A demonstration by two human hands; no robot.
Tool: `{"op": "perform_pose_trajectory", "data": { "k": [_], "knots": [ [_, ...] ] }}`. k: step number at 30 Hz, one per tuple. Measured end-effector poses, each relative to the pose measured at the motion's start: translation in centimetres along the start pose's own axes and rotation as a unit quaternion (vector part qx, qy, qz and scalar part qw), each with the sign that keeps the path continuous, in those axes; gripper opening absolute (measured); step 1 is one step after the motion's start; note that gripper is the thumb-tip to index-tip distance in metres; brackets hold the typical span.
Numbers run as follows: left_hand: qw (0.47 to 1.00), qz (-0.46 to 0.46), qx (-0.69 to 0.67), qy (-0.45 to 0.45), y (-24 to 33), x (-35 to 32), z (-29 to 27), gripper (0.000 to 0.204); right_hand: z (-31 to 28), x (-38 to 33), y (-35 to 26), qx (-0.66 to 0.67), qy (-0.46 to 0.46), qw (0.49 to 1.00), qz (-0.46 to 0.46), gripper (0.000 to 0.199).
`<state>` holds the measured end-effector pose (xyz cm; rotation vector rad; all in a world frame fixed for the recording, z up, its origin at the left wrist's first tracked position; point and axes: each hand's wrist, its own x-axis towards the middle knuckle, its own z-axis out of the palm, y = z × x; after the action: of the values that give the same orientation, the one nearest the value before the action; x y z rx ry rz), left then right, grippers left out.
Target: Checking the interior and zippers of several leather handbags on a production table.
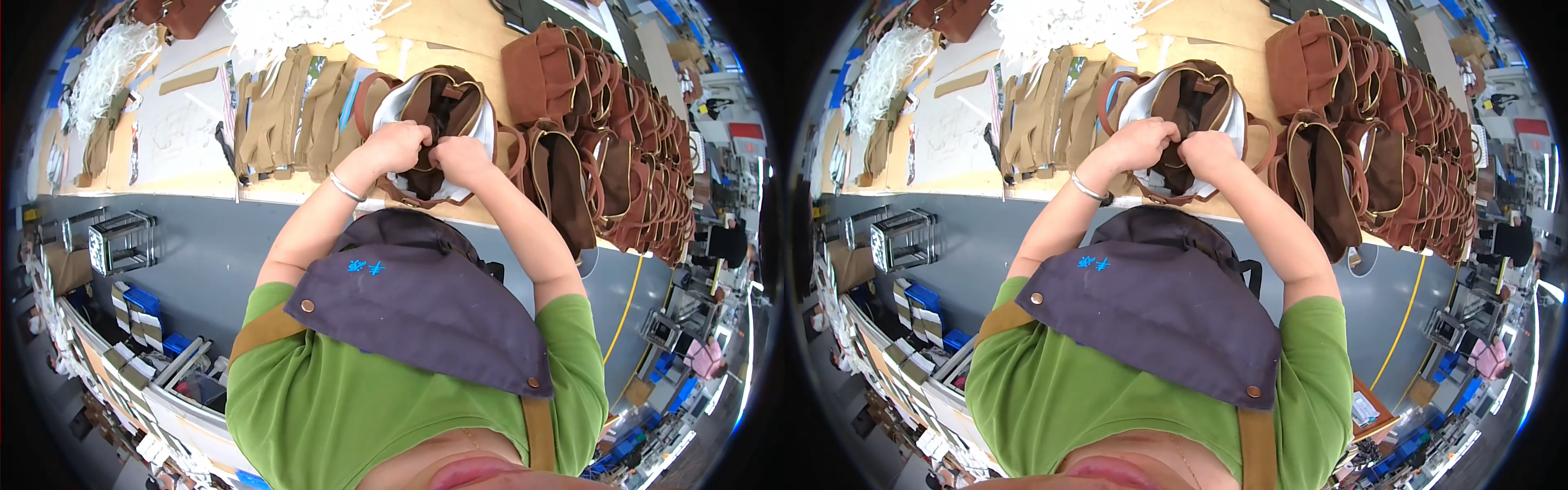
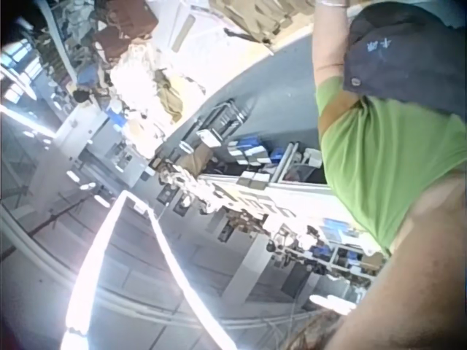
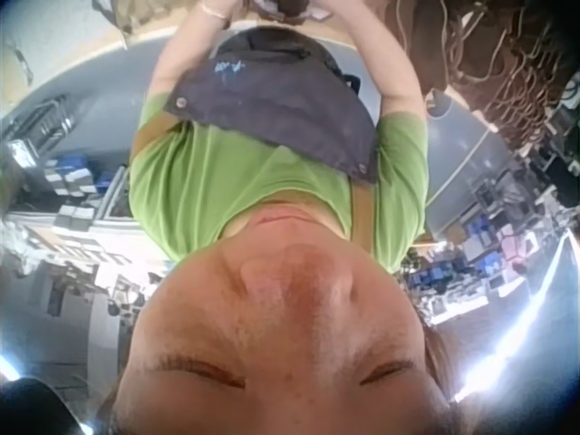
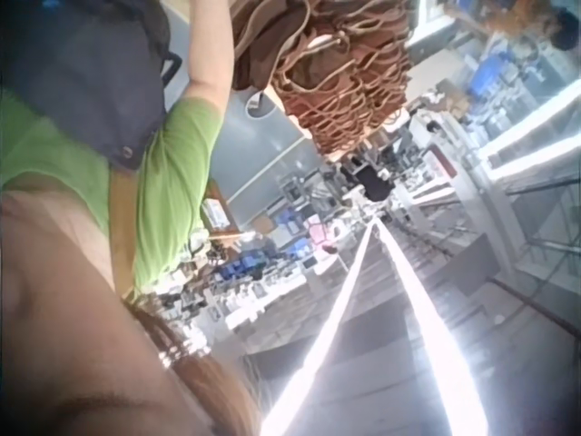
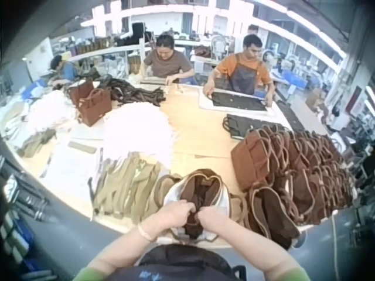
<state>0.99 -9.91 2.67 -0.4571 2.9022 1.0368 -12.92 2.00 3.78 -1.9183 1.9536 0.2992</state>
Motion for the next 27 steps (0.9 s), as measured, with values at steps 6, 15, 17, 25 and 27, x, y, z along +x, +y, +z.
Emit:
{"op": "perform_pose_trajectory", "data": {
  "k": [6, 15, 17, 25, 27],
  "knots": [
    [0.997, 0.056, -0.051, -0.015, 4.8, -5.3, -1.2, 0.014, -4.2, -4.6, 3.7, 0.363, 0.066, 0.929, 0.044, 0.016],
    [0.989, 0.051, 0.017, 0.139, 6.7, -5.4, 1.2, 0.008, -6.1, -3.9, 3.5, 0.329, 0.159, 0.929, -0.062, 0.007],
    [0.965, 0.109, -0.025, 0.237, 7.2, -4.9, -2.7, 0.004, -9.2, -4.2, 3.7, 0.346, 0.19, 0.906, -0.155, 0.01],
    [0.978, 0.104, -0.102, 0.146, 6.9, -5.7, -6.6, 0.013, -14.0, -4.2, 3.1, 0.508, -0.032, 0.861, 0.008, 0.01],
    [0.966, 0.071, -0.132, 0.21, 6.1, -5.1, -6.7, 0.018, -14.3, -3.9, 3.4, 0.499, -0.058, 0.864, -0.016, 0.013]
  ]
}}
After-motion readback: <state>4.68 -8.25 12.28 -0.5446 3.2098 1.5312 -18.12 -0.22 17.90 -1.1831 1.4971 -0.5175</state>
